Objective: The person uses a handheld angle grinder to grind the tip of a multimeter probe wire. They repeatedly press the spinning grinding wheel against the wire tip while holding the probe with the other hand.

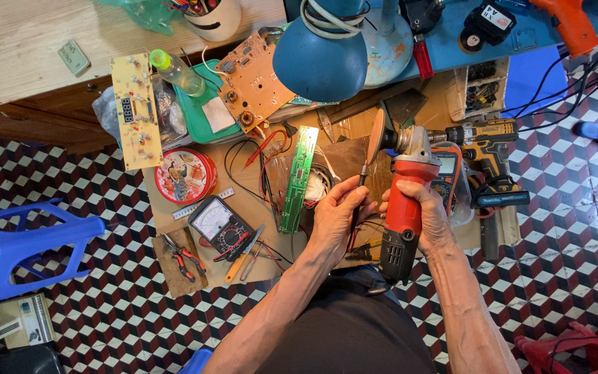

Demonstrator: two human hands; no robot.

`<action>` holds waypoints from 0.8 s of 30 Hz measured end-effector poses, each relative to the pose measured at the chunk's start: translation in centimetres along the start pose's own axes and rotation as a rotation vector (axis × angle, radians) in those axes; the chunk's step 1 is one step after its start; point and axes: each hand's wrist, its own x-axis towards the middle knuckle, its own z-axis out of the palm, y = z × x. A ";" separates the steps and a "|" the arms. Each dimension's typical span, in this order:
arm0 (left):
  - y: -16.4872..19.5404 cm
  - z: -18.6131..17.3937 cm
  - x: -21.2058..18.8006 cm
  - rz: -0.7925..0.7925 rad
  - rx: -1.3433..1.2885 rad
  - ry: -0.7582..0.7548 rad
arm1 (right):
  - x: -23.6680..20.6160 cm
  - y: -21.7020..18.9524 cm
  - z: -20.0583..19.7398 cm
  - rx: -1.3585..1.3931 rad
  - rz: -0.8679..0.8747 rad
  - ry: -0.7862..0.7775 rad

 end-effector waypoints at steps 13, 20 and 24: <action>-0.6 -0.4 0.5 -0.022 -0.030 -0.019 | 0.0 0.1 0.0 0.034 0.010 0.004; -0.1 -0.2 0.3 -0.036 -0.004 -0.014 | 0.0 0.0 0.1 0.031 -0.005 -0.009; -0.1 -0.1 0.3 -0.029 -0.020 -0.022 | -0.1 0.0 0.1 0.011 0.005 0.017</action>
